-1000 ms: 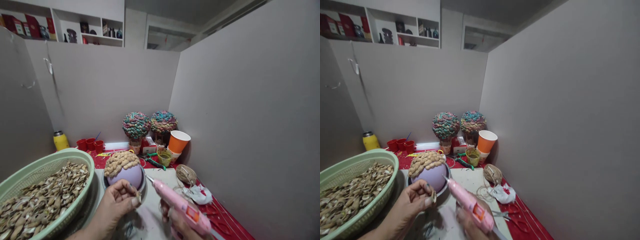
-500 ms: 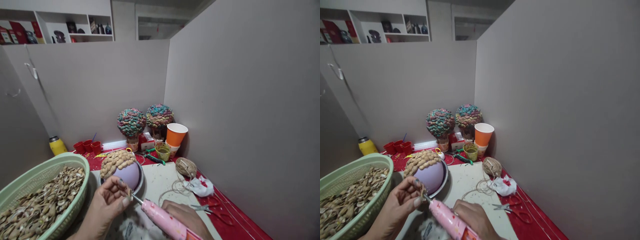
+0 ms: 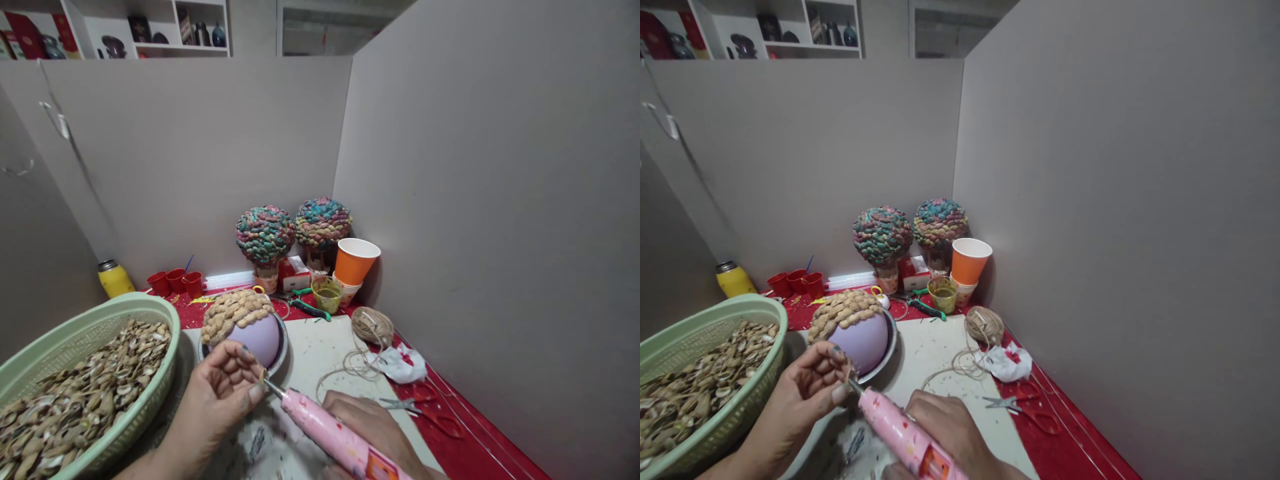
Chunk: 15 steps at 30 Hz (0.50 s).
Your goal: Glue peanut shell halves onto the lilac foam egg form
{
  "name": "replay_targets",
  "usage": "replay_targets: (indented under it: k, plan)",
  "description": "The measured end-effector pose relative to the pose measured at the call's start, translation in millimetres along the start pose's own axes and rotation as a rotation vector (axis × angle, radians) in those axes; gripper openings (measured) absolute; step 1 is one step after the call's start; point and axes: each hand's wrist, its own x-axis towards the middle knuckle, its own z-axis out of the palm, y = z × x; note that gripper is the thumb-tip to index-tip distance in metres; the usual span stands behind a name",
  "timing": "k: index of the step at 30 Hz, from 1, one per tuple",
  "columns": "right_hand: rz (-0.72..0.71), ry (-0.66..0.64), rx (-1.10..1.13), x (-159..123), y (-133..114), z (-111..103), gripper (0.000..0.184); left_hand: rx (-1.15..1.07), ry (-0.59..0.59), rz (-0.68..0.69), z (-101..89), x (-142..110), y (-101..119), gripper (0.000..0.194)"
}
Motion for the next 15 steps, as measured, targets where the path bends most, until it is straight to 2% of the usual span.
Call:
replay_targets:
  k: [2,4,15]
  plan:
    - [-0.102,0.014,-0.079,0.6,-1.4,-2.4,0.029,0.0,-0.002,0.001,-0.7,-0.1,-0.4,0.034]
    - [-0.139,0.016,-0.126,1.9,-3.9,-5.3,0.027,-0.004,-0.006,0.002,-1.3,-0.3,-0.7,0.034]
    - [-0.101,0.011,-0.104,1.7,-7.9,-5.8,0.03,0.007,-0.027,0.001,-1.6,1.1,-2.3,0.033]
